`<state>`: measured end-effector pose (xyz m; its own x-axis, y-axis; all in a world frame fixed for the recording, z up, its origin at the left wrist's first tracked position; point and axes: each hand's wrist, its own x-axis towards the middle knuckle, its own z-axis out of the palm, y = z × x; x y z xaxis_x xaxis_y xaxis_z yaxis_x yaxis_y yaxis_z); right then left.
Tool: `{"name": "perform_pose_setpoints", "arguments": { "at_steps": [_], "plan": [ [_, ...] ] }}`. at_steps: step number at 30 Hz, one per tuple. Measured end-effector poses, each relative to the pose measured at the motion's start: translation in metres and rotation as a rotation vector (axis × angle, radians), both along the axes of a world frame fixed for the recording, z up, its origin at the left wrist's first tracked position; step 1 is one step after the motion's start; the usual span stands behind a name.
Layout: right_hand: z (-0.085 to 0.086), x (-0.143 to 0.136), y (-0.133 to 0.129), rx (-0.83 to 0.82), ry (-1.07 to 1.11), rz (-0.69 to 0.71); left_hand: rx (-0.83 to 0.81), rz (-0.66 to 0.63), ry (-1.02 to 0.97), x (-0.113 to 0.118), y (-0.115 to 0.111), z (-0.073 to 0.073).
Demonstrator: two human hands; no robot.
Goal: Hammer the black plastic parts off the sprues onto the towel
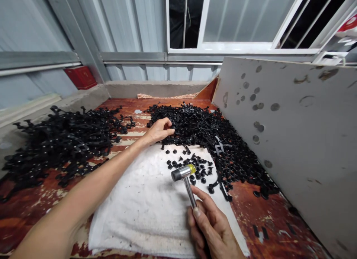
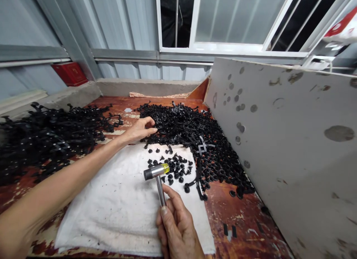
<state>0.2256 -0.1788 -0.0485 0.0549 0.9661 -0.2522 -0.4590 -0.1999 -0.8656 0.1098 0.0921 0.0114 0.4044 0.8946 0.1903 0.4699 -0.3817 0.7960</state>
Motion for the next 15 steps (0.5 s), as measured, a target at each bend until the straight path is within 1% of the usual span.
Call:
{"name": "perform_pose_setpoints", "arguments": {
  "at_steps": [2,5,7,9,11,15],
  "plan": [
    [0.001,0.000,0.000,0.000,0.002,-0.012,-0.146,0.078,-0.132,-0.002,-0.003,0.005],
    [0.000,0.002,-0.001,-0.016,0.000,-0.036,-0.317,0.200,-0.293,-0.015,-0.012,0.018],
    [-0.001,0.003,0.000,-0.021,0.006,-0.049,-0.423,0.211,-0.389,-0.026,-0.024,0.025],
    [-0.003,0.004,0.002,-0.008,0.012,-0.046,-0.568,0.175,-0.487,-0.035,-0.045,0.029],
    [-0.004,0.005,0.005,0.009,0.007,-0.042,-0.651,0.120,-0.515,-0.037,-0.071,0.025],
    [-0.002,0.005,0.009,0.027,-0.058,-0.065,-0.737,0.058,-0.616,-0.024,-0.124,0.005]
  ]
}}
